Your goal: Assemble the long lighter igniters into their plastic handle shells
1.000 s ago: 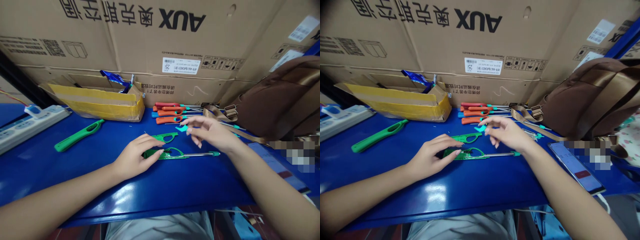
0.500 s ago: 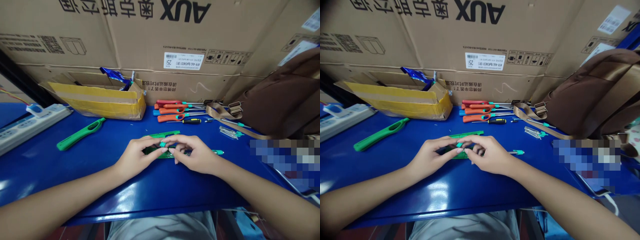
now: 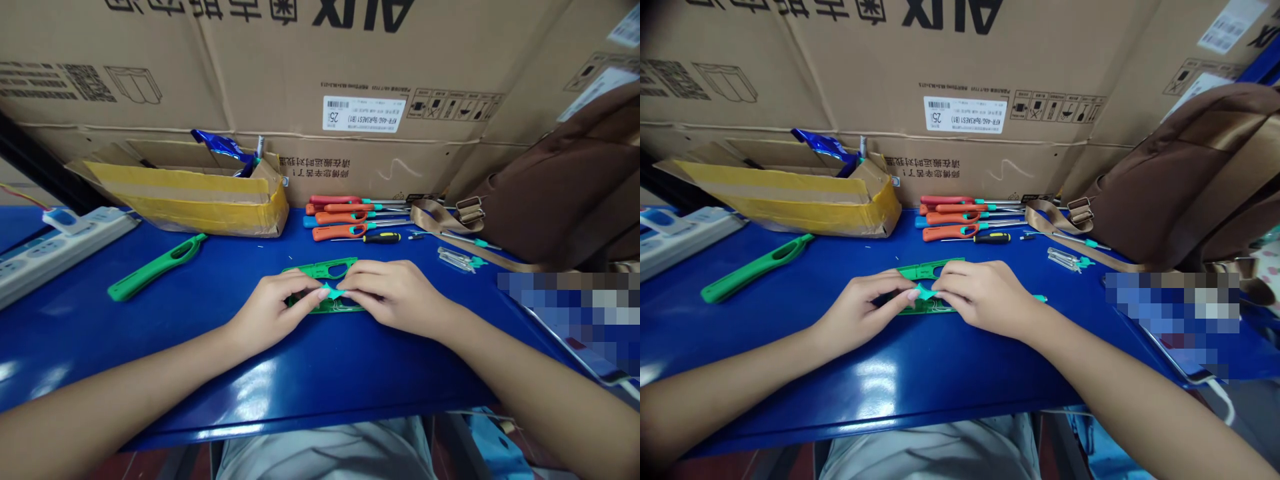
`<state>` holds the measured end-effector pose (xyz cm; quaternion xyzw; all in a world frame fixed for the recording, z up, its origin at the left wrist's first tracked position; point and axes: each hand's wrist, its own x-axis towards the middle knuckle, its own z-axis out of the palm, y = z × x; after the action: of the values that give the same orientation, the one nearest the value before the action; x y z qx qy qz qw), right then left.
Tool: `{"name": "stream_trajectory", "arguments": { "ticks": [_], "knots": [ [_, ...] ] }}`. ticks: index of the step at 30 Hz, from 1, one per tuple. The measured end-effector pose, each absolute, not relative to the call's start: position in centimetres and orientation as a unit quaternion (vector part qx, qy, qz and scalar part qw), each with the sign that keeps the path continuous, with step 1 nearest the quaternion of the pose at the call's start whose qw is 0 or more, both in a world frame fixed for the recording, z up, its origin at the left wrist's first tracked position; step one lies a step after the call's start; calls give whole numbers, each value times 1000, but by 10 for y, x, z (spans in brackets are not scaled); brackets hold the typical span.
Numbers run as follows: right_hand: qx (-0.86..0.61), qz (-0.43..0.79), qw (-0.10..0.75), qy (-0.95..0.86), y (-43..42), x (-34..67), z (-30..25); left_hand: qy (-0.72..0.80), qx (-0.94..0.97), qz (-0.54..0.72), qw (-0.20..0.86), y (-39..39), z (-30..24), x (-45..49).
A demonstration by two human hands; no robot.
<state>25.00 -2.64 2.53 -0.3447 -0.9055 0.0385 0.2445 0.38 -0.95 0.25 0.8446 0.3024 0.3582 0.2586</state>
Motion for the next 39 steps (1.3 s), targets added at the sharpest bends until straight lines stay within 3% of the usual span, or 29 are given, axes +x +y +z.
{"name": "stream_trajectory", "arguments": {
  "ticks": [4, 10, 21, 32, 39],
  "knots": [
    [-390, 130, 198, -890, -27, 256, 39, 285, 859, 370, 209, -7, 3, 1],
    [-430, 213, 113, -870, -23, 265, 51, 253, 913, 273, 169, -5, 1, -3],
    [-403, 247, 105, -875, -17, 262, 38, 236, 925, 232, 188, -3, -1, -4],
    [-321, 241, 134, -906, -16, 261, 33, 269, 914, 206, 225, -5, 3, -4],
    [-303, 143, 98, -937, -15, 262, 28, 283, 909, 201, 230, -4, 3, -5]
  ]
}}
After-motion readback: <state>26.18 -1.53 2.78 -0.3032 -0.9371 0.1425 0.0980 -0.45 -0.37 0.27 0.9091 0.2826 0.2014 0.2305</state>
